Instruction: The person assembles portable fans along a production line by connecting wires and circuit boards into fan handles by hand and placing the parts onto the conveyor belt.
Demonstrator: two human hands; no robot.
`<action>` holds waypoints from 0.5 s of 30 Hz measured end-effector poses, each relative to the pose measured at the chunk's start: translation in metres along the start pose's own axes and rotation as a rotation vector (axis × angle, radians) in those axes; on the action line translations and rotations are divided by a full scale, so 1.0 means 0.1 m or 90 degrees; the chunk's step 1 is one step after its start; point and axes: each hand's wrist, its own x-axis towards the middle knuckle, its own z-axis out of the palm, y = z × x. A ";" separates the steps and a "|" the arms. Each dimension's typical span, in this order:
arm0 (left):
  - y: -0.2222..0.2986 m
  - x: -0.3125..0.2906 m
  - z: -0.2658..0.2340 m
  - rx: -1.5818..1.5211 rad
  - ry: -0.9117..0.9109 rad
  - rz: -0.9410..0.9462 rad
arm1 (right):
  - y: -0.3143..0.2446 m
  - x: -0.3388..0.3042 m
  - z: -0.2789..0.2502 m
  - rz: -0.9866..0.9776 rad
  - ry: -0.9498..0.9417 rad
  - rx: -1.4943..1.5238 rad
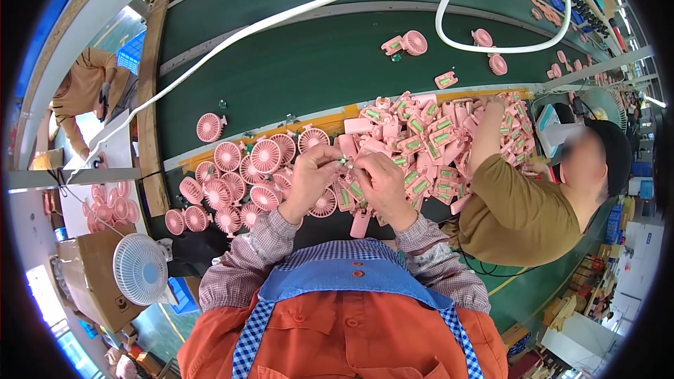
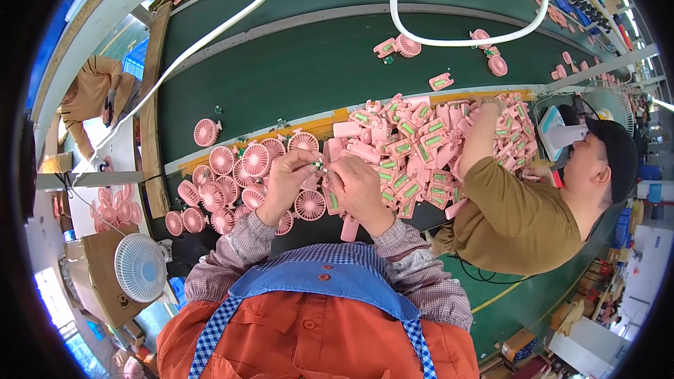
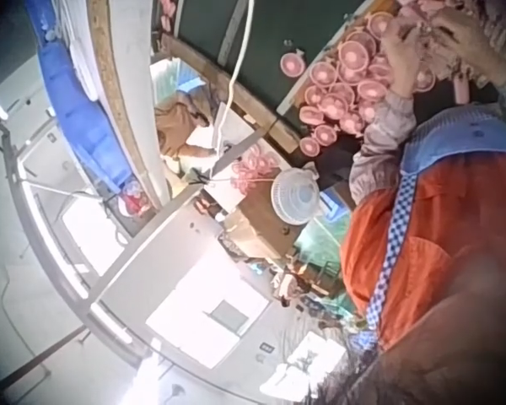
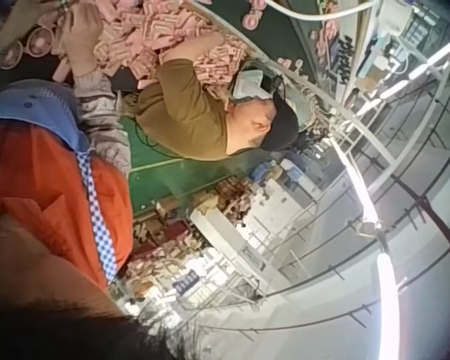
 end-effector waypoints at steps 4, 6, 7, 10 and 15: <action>0.12 -0.03 0.01 0.029 -0.025 -0.039 | -0.03 0.04 0.00 -0.005 0.029 0.029; 0.12 -0.03 0.00 0.042 -0.023 -0.043 | -0.06 0.07 0.00 -0.003 0.034 0.033; 0.12 -0.03 0.00 0.054 -0.021 -0.047 | -0.07 0.08 0.00 -0.001 0.040 0.037; 0.15 -0.03 0.01 0.058 -0.030 -0.032 | -0.07 0.08 0.00 0.022 0.050 0.061; 0.16 -0.04 -0.01 0.094 -0.027 -0.014 | -0.07 0.11 -0.06 0.047 0.001 0.060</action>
